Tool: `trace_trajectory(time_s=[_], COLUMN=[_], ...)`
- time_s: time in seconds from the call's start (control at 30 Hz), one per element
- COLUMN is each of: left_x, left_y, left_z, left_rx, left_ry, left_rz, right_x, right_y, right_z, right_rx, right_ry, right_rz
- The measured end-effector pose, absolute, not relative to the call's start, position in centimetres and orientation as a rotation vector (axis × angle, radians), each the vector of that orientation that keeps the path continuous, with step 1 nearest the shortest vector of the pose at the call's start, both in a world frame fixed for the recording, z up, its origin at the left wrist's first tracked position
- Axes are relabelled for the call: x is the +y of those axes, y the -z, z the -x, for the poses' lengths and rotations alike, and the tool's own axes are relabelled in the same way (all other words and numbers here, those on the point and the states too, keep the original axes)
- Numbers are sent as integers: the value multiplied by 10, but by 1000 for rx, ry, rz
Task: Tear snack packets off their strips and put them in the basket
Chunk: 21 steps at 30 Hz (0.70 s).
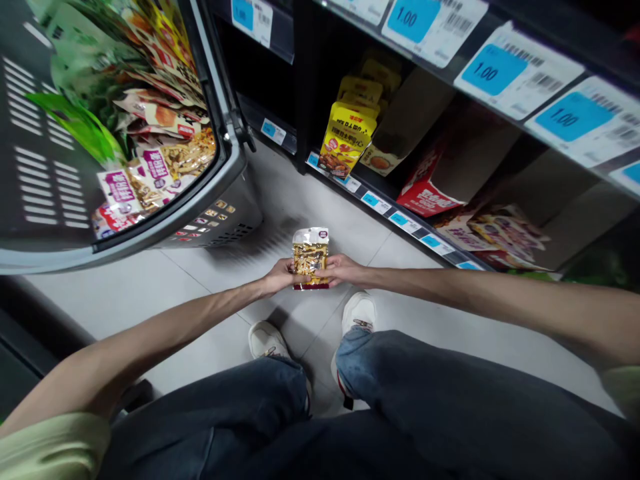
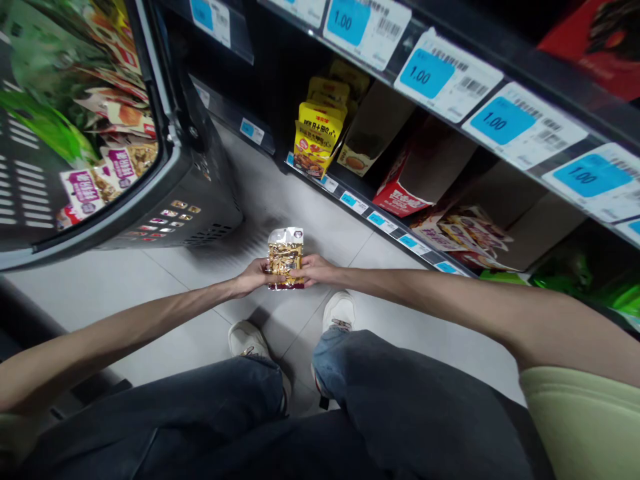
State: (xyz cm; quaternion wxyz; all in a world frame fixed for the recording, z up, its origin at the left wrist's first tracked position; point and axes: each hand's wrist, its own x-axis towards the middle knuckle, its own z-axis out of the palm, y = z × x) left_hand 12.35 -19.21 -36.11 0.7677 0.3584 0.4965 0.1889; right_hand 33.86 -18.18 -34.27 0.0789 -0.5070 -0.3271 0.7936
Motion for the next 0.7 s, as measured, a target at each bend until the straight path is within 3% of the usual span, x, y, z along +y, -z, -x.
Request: trace_trajectory(time_s=[0.7], left_x=[-188], left_y=[353], left_z=[-127], left_rx=[1205], left_ry=[-424], left_rz=[-785], right_x=[-181], right_y=[346], right_z=[-335], right_rx=[-991], right_ry=[-2285], right_rz=[1506])
